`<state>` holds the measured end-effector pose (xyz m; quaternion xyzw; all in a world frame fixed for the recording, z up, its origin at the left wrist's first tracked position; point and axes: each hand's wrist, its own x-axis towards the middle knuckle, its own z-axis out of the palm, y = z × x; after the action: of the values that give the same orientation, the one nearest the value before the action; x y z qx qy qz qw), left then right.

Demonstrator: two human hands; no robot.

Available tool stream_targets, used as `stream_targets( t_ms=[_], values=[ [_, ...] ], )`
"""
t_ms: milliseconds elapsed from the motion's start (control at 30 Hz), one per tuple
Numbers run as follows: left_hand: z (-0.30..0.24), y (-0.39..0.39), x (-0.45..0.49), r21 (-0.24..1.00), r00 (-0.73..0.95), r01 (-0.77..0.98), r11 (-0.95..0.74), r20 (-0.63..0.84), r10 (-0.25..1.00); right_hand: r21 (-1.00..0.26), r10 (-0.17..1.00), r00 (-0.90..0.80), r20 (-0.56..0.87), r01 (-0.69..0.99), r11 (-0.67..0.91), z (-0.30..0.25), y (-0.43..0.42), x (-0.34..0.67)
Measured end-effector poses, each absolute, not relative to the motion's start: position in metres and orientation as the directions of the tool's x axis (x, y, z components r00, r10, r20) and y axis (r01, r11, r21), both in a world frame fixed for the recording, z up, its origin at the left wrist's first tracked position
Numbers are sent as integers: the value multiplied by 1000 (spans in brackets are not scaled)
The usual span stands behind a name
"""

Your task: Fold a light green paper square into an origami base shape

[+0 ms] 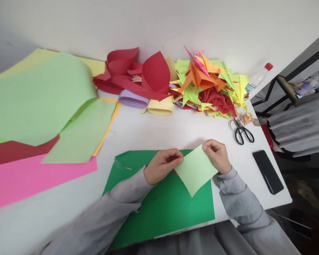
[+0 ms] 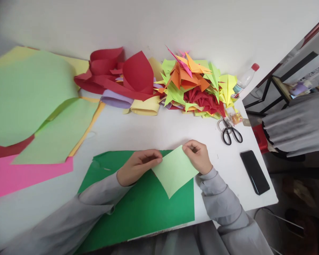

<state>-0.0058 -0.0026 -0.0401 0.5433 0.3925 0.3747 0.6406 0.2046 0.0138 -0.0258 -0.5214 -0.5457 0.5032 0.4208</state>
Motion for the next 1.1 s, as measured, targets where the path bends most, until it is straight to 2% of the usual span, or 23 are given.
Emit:
stream_targets(
  t_ms=[100, 233, 800, 1000, 1100],
  values=[
    [-39, -2, -7, 970, 386, -116, 216, -156, 909, -992, 998, -12, -68, 107, -66, -24, 16, 207],
    [-39, -1, -8, 958, 348, -158, 240, -173, 921, -994, 995, 54, -80, 76, -84, -23, 17, 208],
    [-38, 0, -7, 957, 262, -217, 191, -131, 956, -994, 988, 107, -108, 22, -111, -24, 17, 207],
    [-41, 1, -10, 955, 177, -227, 190, -151, 973, -996, 976, 203, -83, -8, -83, -19, 23, 212],
    [-41, 2, -10, 959, 150, -228, 170, -139, 979, -993, 980, 160, -116, -36, -111, -21, 24, 213]
  ],
)
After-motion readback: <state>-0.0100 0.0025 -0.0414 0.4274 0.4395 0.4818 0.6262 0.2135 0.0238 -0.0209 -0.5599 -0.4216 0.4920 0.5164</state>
